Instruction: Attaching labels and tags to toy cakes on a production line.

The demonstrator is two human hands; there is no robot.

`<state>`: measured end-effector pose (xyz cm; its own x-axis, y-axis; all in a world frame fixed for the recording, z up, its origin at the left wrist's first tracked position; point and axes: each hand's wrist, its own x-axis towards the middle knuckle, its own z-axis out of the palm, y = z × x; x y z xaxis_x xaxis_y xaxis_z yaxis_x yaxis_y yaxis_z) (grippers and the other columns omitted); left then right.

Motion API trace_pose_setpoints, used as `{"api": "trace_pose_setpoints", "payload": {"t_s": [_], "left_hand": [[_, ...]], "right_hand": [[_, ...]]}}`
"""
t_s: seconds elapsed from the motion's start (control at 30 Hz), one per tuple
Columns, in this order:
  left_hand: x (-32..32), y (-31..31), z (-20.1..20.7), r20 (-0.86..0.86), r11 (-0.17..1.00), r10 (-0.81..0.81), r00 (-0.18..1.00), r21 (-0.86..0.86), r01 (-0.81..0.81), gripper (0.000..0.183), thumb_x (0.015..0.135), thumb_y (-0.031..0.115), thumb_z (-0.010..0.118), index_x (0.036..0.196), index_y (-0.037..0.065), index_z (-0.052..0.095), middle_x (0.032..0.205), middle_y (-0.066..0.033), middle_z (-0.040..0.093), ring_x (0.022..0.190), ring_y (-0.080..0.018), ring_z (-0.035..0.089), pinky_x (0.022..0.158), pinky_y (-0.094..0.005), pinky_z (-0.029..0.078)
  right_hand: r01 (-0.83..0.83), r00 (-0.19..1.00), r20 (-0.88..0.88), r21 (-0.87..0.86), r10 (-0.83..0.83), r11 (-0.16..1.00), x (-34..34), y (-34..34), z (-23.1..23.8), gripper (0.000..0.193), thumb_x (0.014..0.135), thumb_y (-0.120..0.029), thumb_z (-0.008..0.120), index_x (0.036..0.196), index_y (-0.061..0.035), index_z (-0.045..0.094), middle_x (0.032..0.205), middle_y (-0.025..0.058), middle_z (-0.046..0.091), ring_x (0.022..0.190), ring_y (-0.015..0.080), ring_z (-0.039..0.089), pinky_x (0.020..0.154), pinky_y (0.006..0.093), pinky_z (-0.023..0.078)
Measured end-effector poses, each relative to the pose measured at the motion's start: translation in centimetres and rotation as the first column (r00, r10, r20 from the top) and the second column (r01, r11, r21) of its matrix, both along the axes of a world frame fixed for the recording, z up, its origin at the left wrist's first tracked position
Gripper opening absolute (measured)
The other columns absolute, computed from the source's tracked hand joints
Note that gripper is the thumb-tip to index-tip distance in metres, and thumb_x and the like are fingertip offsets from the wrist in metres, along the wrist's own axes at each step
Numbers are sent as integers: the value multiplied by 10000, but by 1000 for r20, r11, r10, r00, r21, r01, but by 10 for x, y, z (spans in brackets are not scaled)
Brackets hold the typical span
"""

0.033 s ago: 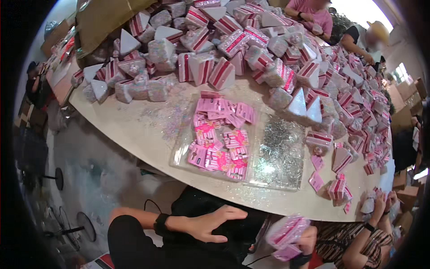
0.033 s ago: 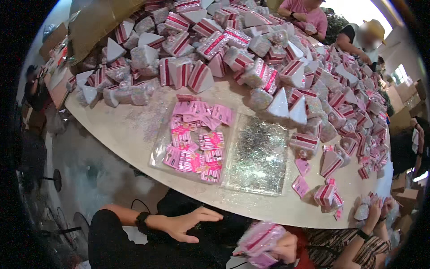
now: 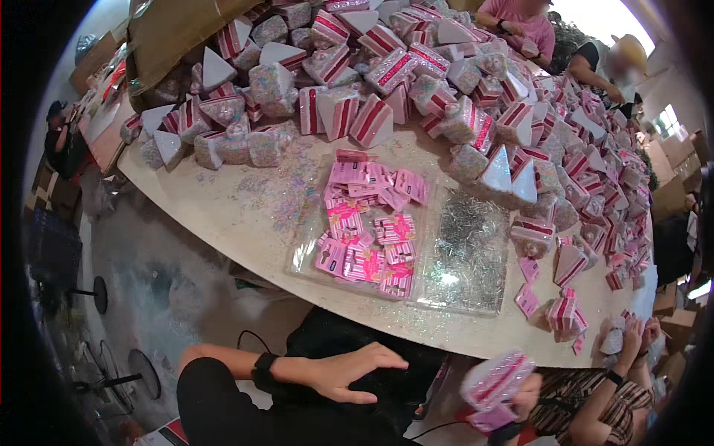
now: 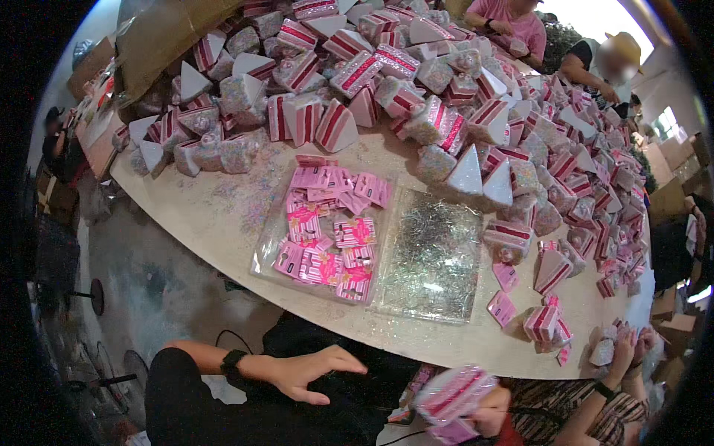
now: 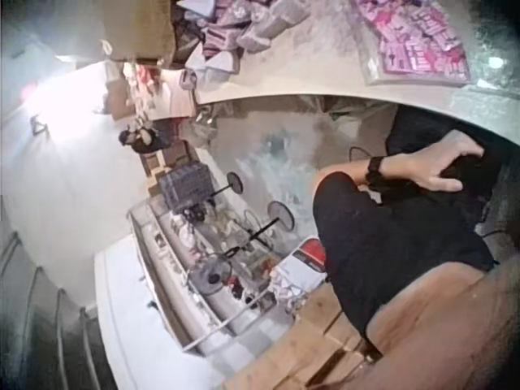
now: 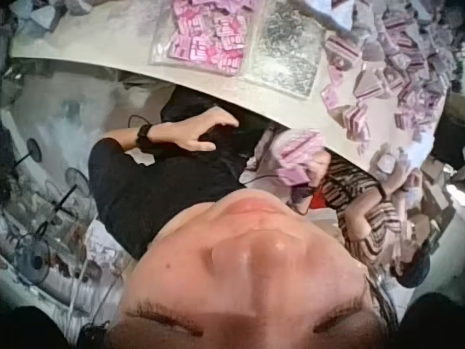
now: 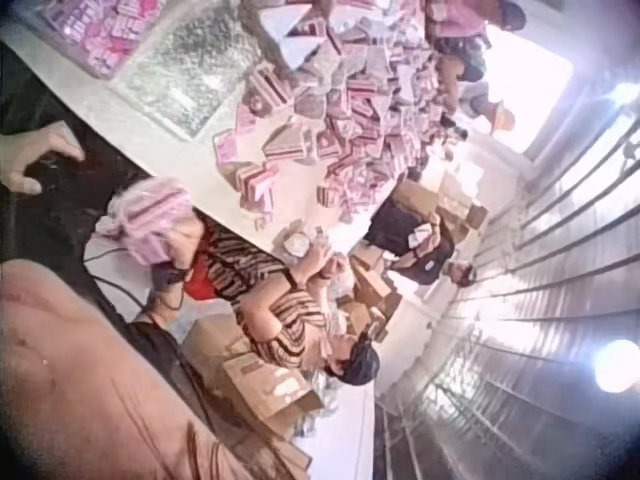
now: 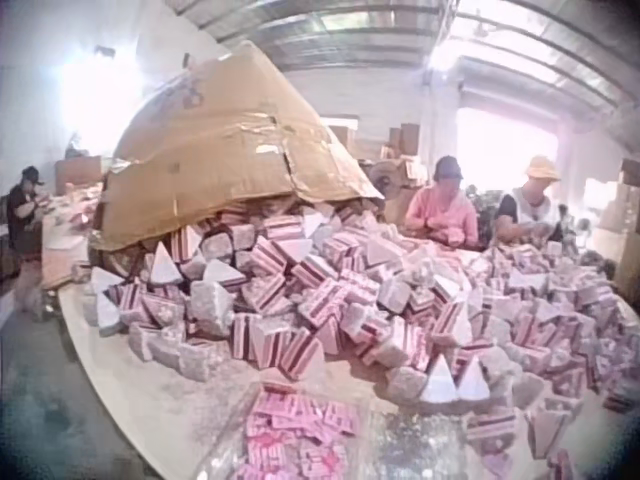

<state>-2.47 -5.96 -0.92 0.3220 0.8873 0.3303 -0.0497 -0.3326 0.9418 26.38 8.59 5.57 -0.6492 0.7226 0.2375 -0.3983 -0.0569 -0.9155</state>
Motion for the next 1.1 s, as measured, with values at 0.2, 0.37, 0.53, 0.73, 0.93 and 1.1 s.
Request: {"api": "trace_pose_setpoints", "payload": {"t_s": [0.2, 0.37, 0.53, 0.73, 0.93, 1.1], "left_hand": [[-79, -8, 78, -231, 993, 110, 967, -8, -115, 324, 814, 126, 696, 1116, 47, 611, 978, -65, 656, 851, -230, 640, 767, -319, 507], [-187, 27, 127, -696, 618, 705, 137, 508, -600, 511, 759, 149, 694, 1227, 61, 509, 1177, -126, 561, 1086, -310, 531, 934, -384, 423], [-250, 56, 106, -761, 653, 600, -247, 645, -398, 651, 769, 238, 717, 1350, 137, 439, 1251, -129, 509, 1140, -329, 481, 916, -417, 407], [-251, 74, 110, -857, 681, 361, -368, 512, -524, 642, 744, 214, 731, 1326, 163, 464, 1189, -116, 528, 1103, -321, 501, 913, -442, 405], [-206, 47, 134, -622, 423, 739, -261, 728, -539, 633, 723, 186, 766, 1274, 65, 478, 1178, -123, 542, 1100, -294, 529, 932, -384, 419], [-97, -8, 93, -484, 506, 848, 217, 613, -607, 506, 585, 237, 875, 992, 66, 628, 1146, -157, 573, 940, -266, 618, 813, -396, 482]], "right_hand": [[500, 789, 254, 263, -559, 825, -5, 74, 35, 174, 904, -130, 558, 908, -3, 675, 751, 59, 601, 583, 116, 518, 539, 270, 422], [508, 332, 343, 720, -879, 473, 62, 120, 60, 265, 955, -153, 527, 1167, -3, 578, 965, 60, 588, 755, 93, 529, 643, 249, 448], [33, 607, 470, 791, -641, 611, -86, 77, 47, 159, 835, 32, 582, 987, 24, 626, 831, 84, 622, 748, 160, 600, 703, 261, 466], [-374, 684, 523, 850, -508, 371, -151, 128, 20, 293, 786, -139, 682, 1054, -54, 600, 929, 124, 584, 921, 320, 566, 789, 404, 465], [-305, 641, 618, 750, -455, 588, -137, 145, 9, 164, 754, -98, 701, 905, -58, 652, 886, 107, 576, 847, 310, 570, 735, 390, 469], [-87, 804, 406, 803, -434, 589, -139, 143, 22, 64, 751, -20, 672, 803, -25, 634, 917, 95, 591, 822, 244, 592, 709, 337, 479]]}}
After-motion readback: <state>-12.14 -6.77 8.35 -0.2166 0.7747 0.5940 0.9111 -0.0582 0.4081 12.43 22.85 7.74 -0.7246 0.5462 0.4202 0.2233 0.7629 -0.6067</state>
